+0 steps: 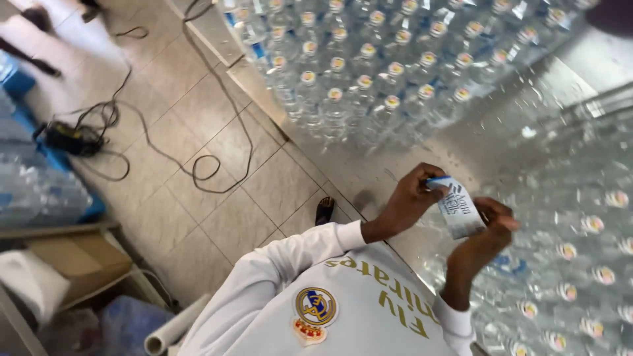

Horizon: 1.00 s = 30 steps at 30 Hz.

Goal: Manually applying adhesive labels to plastic water bottles on a production table.

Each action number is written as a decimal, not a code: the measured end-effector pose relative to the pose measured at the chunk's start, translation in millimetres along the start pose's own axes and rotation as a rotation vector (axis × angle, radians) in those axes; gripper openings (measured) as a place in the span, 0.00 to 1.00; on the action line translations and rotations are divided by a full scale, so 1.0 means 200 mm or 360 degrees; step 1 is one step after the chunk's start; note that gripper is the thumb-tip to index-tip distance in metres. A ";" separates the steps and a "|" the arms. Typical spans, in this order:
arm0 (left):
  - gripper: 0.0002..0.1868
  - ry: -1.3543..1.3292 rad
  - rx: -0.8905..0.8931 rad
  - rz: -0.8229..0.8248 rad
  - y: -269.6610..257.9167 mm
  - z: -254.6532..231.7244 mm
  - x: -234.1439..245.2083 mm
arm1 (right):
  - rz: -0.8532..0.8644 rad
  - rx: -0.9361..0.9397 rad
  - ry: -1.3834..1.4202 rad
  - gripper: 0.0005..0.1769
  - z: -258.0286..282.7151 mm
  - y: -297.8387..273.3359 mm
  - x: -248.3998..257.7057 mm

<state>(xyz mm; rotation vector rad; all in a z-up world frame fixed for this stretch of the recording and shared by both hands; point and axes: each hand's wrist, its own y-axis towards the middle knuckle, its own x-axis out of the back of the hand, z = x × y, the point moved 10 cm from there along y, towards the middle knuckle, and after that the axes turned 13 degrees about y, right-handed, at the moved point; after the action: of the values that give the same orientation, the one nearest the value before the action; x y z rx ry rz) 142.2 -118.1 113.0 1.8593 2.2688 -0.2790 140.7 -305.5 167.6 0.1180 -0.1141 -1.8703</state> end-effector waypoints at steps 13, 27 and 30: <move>0.11 -0.0048 0.0285 0.0214 0.09 0.38 -0.28 | 0.0242 0.0707 -0.0451 0.38 0.09 -0.05 -0.05; 0.18 0.0150 -0.0412 0.0546 0.02 0.34 -0.44 | 0.0417 0.1717 -0.0875 0.33 0.02 -0.25 -0.04; 0.26 0.0122 -0.0360 0.0613 0.04 0.31 -0.48 | 0.0265 0.1911 -0.1142 0.31 -0.16 -0.23 0.05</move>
<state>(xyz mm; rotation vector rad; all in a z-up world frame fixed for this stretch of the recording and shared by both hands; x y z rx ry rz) 170.1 -223.6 78.8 2.1523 1.8373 0.1047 99.0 -301.8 128.4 0.2354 -1.6673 -1.3664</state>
